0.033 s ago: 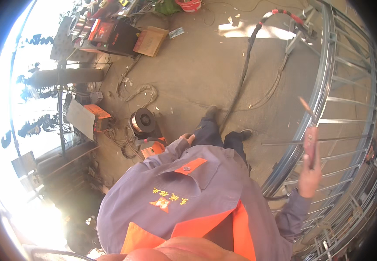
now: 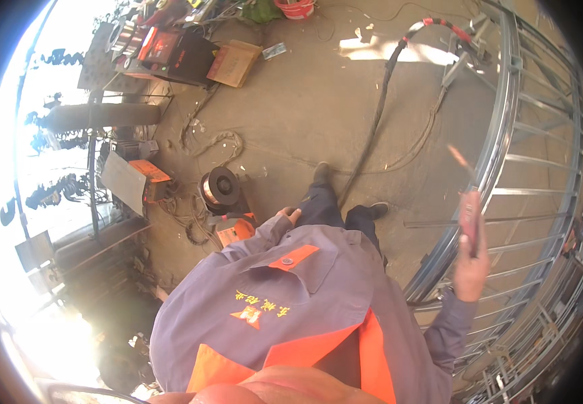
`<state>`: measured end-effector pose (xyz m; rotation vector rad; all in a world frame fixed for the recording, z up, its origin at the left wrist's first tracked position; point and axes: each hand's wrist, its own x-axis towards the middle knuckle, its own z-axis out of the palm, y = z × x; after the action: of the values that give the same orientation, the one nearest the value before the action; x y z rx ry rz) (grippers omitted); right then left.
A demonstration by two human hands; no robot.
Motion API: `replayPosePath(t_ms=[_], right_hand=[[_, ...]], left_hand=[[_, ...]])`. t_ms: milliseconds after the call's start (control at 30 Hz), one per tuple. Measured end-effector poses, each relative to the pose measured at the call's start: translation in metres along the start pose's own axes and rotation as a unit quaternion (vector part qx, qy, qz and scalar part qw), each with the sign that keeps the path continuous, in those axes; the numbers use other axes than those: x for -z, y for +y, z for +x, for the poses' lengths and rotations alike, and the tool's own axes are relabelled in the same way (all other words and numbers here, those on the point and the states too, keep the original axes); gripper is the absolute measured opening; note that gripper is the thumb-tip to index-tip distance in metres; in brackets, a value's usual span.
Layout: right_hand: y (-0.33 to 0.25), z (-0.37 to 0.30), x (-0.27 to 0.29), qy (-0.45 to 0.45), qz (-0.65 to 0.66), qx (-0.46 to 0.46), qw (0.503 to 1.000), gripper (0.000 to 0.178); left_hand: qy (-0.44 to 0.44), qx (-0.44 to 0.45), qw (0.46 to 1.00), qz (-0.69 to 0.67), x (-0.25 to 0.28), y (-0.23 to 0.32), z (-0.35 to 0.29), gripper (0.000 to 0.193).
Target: The person welds multiple joints on a large metal frame using a welding torch, producing bright sparks. They reposition the torch and the frame several times to access different joints and briefly pause to adjust equipment.
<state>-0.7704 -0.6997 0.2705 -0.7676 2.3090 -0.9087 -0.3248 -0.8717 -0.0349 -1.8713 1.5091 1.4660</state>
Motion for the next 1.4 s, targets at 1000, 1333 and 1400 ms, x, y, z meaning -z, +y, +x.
replayPosePath(t_ms=[1000, 1333, 1400], right_hand=[[-0.263, 0.100, -0.305, -0.021, 0.129, 0.197, 0.972, 0.055], [-0.285, 0.320, -0.315, 0.130, 0.060, 0.274, 0.951, 0.047], [-0.294, 0.361, -0.310, 0.165, 0.066, 0.259, 0.949, 0.047]], left_hand=[[-0.112, -0.546, 0.802, -0.215, 0.330, 0.322, -0.057, 0.065], [-0.271, -0.530, 0.774, -0.216, 0.364, 0.514, 0.037, 0.066], [-0.205, -0.552, 0.767, -0.253, 0.347, 0.561, 0.062, 0.053]])
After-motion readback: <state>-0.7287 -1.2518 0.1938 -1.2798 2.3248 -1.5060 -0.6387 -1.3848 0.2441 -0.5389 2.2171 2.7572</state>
